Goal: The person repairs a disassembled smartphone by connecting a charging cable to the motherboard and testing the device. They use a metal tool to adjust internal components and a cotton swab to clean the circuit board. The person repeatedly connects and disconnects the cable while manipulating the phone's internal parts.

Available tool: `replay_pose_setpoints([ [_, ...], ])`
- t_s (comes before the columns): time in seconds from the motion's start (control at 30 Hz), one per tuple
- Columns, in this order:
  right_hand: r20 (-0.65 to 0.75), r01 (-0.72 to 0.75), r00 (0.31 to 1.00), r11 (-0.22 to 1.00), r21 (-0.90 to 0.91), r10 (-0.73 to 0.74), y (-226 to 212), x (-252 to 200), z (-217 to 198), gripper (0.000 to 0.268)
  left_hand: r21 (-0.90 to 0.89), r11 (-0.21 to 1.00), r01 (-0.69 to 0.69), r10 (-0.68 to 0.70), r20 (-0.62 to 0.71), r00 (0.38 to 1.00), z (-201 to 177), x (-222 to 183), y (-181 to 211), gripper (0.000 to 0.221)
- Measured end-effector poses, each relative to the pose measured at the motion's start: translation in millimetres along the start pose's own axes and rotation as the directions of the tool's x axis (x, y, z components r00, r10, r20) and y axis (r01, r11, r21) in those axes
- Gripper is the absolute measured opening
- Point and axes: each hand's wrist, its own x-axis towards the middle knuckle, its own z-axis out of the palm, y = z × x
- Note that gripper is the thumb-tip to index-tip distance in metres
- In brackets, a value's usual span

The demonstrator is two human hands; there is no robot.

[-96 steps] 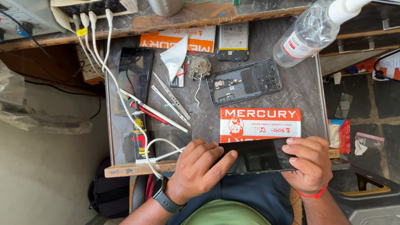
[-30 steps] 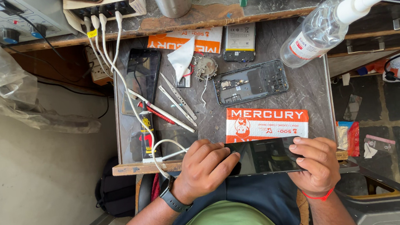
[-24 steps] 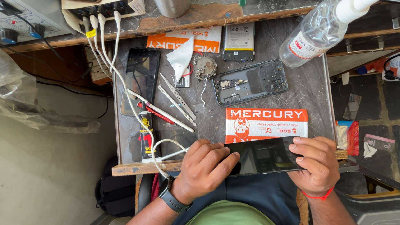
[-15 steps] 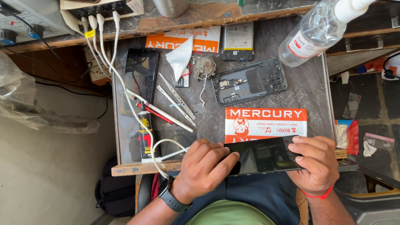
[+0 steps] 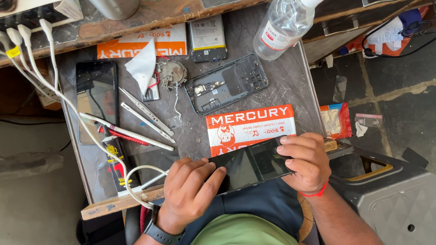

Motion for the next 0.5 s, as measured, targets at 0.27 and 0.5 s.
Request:
replay_pose_setpoints([
  [0.27, 0.001, -0.004, 1.000, 1.000, 0.003, 0.004, 0.8, -2.6, -0.5, 0.049, 0.002, 1.000, -0.001, 0.001, -0.002, 1.000, 0.5, -0.9, -0.6, 0.028],
  [0.5, 0.000, -0.002, 1.000, 1.000, -0.003, 0.002, 1.1, -4.7, 0.0, 0.050, 0.018, 1.000, -0.013, 0.014, -0.010, 1.000, 0.8, -0.4, -0.4, 0.028],
])
